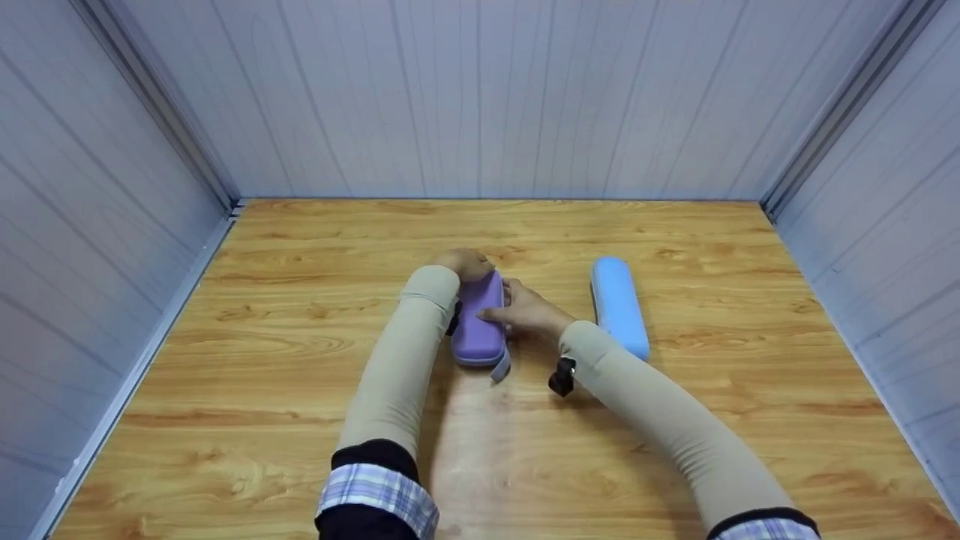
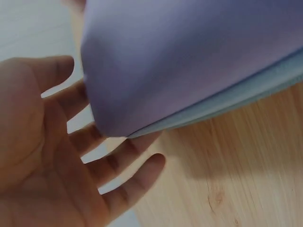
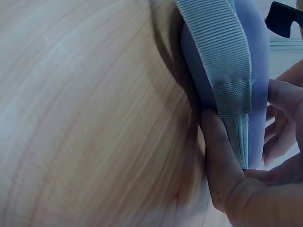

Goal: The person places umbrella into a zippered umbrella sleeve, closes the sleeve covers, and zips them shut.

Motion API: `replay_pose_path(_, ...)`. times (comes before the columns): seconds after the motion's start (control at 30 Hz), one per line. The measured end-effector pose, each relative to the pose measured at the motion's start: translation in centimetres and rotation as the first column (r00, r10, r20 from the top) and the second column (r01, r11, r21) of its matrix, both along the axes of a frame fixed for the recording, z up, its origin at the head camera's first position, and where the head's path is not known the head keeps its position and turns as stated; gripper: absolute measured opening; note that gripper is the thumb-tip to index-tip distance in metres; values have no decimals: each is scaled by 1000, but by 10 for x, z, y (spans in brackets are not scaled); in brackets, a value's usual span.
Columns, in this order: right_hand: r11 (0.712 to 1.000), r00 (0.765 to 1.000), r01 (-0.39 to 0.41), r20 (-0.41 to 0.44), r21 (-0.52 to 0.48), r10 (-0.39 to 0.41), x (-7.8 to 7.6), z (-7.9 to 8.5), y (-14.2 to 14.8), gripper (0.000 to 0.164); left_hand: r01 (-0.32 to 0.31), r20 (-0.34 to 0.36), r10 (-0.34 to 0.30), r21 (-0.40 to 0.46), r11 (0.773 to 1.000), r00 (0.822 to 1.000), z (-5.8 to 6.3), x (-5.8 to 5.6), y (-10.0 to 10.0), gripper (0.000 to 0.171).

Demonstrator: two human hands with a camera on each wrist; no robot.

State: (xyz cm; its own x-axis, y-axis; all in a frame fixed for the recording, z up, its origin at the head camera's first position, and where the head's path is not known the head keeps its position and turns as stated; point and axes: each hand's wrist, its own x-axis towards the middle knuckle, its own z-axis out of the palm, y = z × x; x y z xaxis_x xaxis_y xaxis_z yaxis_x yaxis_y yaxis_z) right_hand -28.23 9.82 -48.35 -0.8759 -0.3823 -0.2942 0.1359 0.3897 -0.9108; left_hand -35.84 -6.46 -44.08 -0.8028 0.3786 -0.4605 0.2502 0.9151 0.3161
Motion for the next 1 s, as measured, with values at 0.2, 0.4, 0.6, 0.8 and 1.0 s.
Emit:
replay_pose_path(0.2, 1000, 1000, -17, -2, -15, 17, 2, -1, 0, 88, -112, -78, 116, 62, 992, 990, -4, 4, 2, 44)
replay_pose_path(0.4, 1000, 1000, -18, -6, -5, 18, 3, -2, -1, 89, -276, -188, 294, 117, 954, 937, -10, 3, 3, 17)
replay_pose_path(0.6, 1000, 1000, -3, 7, -13, 4, 3, -1, -1, 90, -397, -267, 424, 151, 905, 866, -11, -1, 5, 14)
replay_pose_path(0.8, 1000, 1000, -1, 0, -7, 1, 3, -1, -1, 91, -443, -276, 476, 175, 879, 835, -11, -2, 4, 13)
replay_pose_path(1.0, 1000, 1000, -6, 7, -18, 6, 3, -1, -2, 90, -448, -269, 483, 183, 875, 833, -12, 0, 2, 13)
